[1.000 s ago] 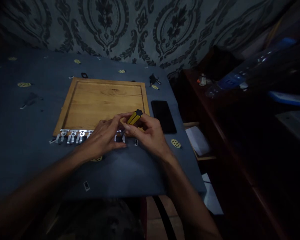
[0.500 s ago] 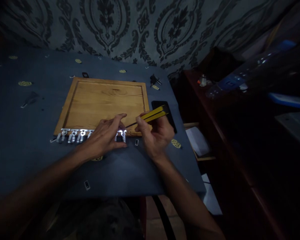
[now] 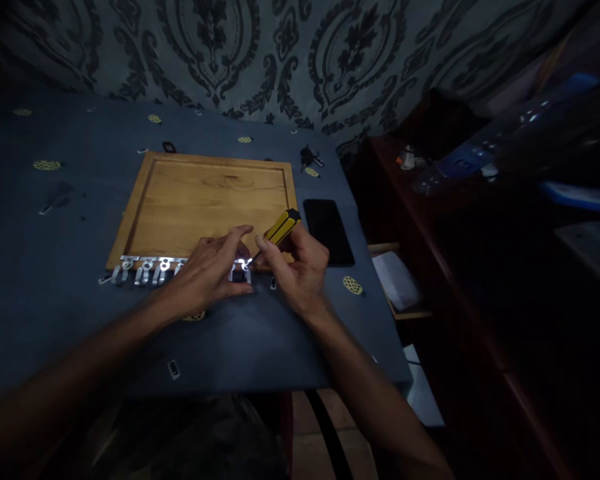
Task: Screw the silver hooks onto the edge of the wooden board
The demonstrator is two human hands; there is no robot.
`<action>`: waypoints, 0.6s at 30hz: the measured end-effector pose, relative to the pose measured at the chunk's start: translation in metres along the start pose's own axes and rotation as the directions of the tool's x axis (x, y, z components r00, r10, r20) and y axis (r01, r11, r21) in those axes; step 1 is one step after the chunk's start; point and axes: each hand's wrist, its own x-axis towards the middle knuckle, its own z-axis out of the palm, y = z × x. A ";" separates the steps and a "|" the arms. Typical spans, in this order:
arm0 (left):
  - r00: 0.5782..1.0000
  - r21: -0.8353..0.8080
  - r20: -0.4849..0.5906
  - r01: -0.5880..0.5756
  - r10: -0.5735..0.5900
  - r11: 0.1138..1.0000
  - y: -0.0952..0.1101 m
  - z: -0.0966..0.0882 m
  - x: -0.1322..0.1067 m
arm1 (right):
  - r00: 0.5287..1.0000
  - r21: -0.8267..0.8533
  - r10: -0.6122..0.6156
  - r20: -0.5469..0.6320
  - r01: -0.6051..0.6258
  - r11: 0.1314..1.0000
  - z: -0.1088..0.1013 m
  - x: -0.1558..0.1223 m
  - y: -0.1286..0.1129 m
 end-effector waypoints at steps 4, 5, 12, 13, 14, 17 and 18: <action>1.000 0.006 0.001 -0.005 0.005 1.000 0.000 0.000 0.000 | 1.000 -0.007 0.013 -0.006 -0.013 1.000 0.001 -0.001 0.002; 1.000 0.006 0.005 -0.005 0.005 1.000 0.000 0.000 0.000 | 1.000 -0.013 0.016 -0.011 -0.016 1.000 0.001 -0.001 0.003; 1.000 0.012 0.011 -0.009 0.009 1.000 -0.002 0.001 0.001 | 0.995 -0.004 0.063 0.074 -0.062 0.998 0.000 -0.001 -0.001; 1.000 0.010 0.008 -0.014 0.014 1.000 -0.002 0.001 0.001 | 0.992 0.024 0.077 0.103 -0.080 0.996 -0.001 0.001 -0.003; 1.000 0.005 0.003 -0.019 0.019 1.000 -0.002 0.001 0.001 | 0.986 0.060 0.093 0.137 -0.102 0.993 -0.003 0.003 -0.005; 0.999 -0.022 -0.004 -0.036 0.036 0.999 -0.003 0.001 0.001 | 0.965 0.172 0.125 0.229 -0.166 0.971 -0.009 0.009 -0.012; 0.999 -0.036 0.000 -0.041 0.041 0.999 -0.003 0.001 0.001 | 0.956 0.191 0.132 0.261 -0.185 0.964 -0.012 0.011 -0.014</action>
